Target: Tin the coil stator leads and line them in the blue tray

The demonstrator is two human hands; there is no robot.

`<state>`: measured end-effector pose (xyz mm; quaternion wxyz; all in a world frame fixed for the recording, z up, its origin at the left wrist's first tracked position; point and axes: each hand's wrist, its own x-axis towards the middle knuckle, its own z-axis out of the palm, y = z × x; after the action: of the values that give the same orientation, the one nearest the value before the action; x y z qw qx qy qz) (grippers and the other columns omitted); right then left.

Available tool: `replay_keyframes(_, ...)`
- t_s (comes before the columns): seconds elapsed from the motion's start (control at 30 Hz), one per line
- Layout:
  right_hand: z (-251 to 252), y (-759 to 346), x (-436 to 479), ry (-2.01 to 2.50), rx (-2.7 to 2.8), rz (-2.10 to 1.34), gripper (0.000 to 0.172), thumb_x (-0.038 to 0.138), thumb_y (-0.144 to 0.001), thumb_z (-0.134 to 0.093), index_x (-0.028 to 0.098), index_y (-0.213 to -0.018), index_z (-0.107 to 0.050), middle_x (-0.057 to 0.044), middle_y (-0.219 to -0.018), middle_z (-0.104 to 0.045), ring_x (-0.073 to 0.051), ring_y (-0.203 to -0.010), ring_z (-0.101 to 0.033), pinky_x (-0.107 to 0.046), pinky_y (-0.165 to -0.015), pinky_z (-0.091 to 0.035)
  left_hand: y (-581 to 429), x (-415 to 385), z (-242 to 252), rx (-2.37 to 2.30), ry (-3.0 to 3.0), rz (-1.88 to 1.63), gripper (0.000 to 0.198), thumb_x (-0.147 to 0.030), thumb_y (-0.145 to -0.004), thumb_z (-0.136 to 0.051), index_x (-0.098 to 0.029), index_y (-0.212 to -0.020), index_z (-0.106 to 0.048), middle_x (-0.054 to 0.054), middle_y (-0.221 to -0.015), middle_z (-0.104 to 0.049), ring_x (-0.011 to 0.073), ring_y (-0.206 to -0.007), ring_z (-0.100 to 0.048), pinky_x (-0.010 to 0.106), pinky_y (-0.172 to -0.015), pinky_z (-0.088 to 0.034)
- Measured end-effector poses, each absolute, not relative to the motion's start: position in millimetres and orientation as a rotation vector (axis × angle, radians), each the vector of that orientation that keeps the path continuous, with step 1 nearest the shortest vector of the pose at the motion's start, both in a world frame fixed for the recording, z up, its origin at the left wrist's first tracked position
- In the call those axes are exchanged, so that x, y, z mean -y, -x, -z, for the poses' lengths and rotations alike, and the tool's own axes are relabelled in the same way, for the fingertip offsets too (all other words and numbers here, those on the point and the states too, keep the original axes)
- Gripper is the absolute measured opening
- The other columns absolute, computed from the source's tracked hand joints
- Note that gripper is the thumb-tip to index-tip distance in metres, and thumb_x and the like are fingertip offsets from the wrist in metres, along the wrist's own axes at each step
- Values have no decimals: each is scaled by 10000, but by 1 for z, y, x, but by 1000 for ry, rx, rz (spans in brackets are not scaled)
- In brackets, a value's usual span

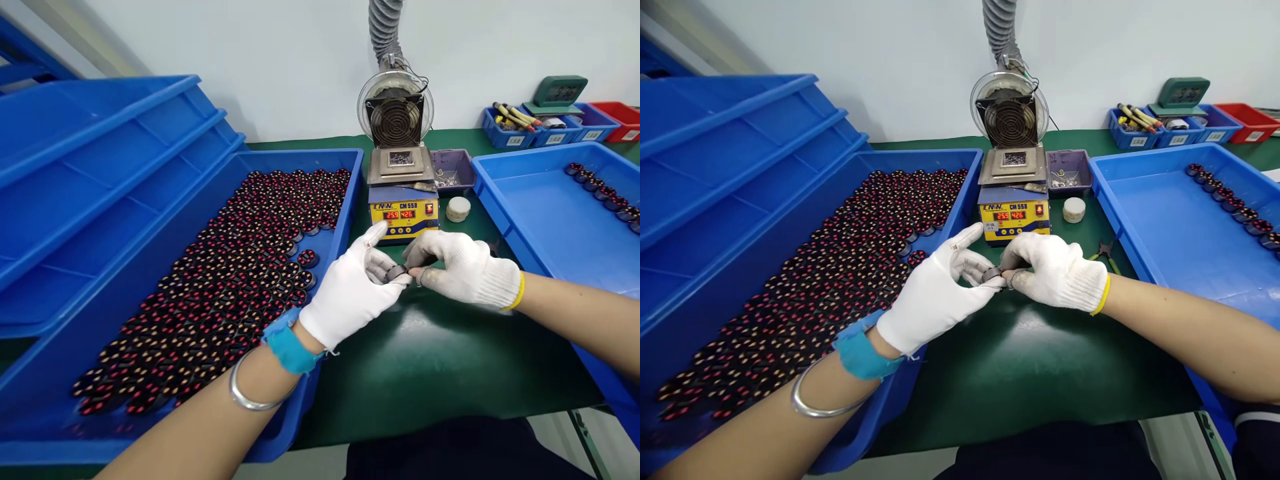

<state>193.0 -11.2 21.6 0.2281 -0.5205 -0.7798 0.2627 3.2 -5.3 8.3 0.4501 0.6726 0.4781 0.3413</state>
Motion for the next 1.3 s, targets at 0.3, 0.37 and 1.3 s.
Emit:
replay_keyframes(0.3, -12, -192, 4, 1266, 2033, -1150, 422, 171, -755, -620, 241, -1170, -642, 1, -1063, -700, -163, -944, -658, -279, -814, -528, -6, 8, -12, -1166, -1432, -886, 750, -361, -640, -809, -124, -1275, -488, 85, -949, -693, 235, -899, -685, 402, -850, -568)
replay_keyframes(0.37, -13, -192, 3, 1339, 1960, -1142, 377, 173, -760, -615, 239, -1129, -656, 2, -1031, -709, -163, -925, -665, -279, -809, -531, -9, 11, -11, -1130, -1562, -923, 812, -349, -631, -812, -155, -1330, -446, 135, -1195, -630, 264, -1066, -640, 421, -932, -541)
replay_keyframes(1.3, -15, -184, 3, 1351, 1302, -1352, 173, 269, -731, -706, 164, -865, -677, -37, -813, -705, -134, -717, -637, -269, -678, -541, 3, 3, -24, -1178, -1567, -480, 611, -415, -602, -810, -157, -1110, -588, 63, -981, -684, 158, -728, -645, 267, -606, -528)
